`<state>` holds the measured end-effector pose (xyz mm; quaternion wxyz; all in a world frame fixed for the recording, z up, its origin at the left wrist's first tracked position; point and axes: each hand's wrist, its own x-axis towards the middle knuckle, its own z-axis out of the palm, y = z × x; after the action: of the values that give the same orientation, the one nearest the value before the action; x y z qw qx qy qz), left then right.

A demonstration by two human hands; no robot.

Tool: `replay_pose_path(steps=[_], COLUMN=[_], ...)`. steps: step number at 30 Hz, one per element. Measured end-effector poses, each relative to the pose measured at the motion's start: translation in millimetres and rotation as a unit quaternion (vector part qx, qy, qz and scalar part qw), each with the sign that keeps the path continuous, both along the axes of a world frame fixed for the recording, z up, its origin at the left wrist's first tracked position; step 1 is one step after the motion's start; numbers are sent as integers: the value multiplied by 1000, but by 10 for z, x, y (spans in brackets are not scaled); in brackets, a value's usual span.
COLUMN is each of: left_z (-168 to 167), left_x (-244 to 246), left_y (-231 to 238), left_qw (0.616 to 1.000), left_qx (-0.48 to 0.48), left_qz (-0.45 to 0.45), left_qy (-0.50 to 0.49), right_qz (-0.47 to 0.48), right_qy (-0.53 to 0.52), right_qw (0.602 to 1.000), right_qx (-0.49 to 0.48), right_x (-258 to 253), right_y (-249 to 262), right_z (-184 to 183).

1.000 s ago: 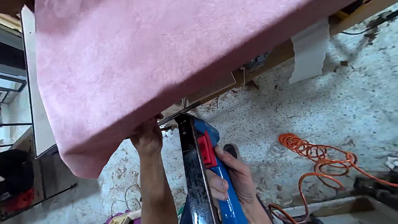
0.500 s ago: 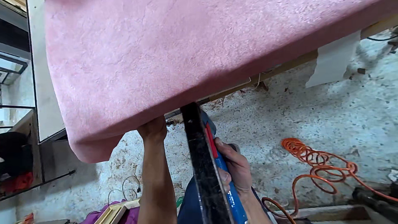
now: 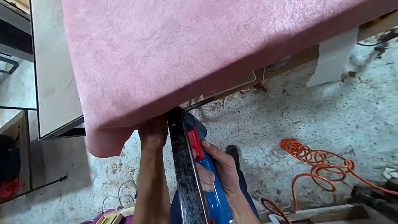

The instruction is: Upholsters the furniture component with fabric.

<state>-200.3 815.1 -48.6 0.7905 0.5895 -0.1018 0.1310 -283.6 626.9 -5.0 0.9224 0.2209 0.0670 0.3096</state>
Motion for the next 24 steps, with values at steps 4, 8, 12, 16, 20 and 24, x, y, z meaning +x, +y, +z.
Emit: replay_pose_path(steps=[4, 8, 12, 16, 20, 24], left_z=[529, 467, 450, 460, 430, 404], left_x=[-168, -24, 8, 42, 64, 49], left_y=[-179, -265, -191, -117, -36, 36], left_qw=[991, 995, 993, 992, 984, 984], left_qx=[-128, -88, 5, 13, 75, 67], left_qz=[-13, 48, 89, 99, 108, 97], left_qy=[46, -19, -80, -72, -117, -130], right_qz=[-46, -56, -40, -41, -39, -31], right_qy=[16, 23, 12, 7, 16, 13], right_qw=[999, 998, 999, 999, 999, 999], right_qx=[-5, 8, 2, 0, 13, 20], right_x=[-106, -228, -237, -222, -160, -159], right_y=[29, -12, 17, 129, 211, 241], right_z=[-100, -326, -229, -148, -98, -94])
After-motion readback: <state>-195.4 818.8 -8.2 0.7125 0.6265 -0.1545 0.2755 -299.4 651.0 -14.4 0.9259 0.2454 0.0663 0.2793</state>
